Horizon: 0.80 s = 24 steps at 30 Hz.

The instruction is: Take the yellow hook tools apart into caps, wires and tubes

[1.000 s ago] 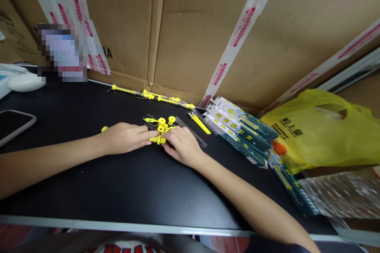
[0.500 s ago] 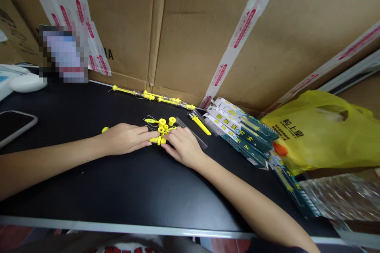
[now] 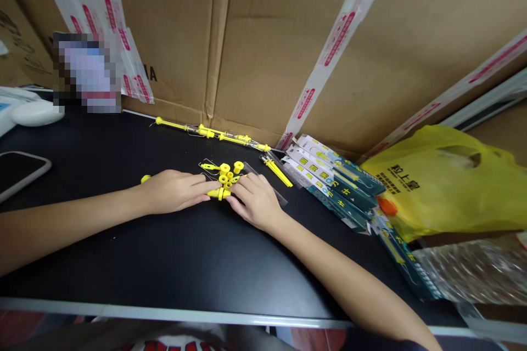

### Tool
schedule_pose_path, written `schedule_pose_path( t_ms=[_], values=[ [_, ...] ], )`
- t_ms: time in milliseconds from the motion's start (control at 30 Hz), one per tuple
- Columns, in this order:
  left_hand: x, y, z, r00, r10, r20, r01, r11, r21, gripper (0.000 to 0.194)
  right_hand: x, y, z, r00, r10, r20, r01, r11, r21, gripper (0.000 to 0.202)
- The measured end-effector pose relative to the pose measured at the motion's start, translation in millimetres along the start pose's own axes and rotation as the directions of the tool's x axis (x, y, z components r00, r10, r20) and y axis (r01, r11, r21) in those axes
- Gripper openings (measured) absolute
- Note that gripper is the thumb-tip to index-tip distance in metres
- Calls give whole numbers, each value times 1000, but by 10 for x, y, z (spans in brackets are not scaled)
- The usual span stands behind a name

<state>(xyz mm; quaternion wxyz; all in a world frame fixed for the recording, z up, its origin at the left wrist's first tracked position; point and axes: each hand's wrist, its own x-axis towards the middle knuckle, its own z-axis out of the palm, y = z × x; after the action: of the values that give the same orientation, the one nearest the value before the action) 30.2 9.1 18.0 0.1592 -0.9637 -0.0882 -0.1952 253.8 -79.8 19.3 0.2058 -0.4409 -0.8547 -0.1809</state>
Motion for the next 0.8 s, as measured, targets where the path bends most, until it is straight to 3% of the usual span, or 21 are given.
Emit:
schedule_pose_path(
  t_ms=[333,433,567,800],
  values=[
    [0,-10,-8,1000,-10,17,11,1000,-18,32,-22,6,35,996,-70,-61,72,997,27,8],
    [1,-8,-12,1000,-10,19,10,1000,-24,32,-26,2,37,997,-22,-71,26,998,50,12],
    [1,-8,-14,1000,-11,23,11,1000,-25,32,-18,0,29,999,36,-7,-36,997,61,19],
    [-5,-14,-16,999,-12,31,13,999,-34,32,5,0,31,1000,-5,30,5,1000,13,21]
  ],
)
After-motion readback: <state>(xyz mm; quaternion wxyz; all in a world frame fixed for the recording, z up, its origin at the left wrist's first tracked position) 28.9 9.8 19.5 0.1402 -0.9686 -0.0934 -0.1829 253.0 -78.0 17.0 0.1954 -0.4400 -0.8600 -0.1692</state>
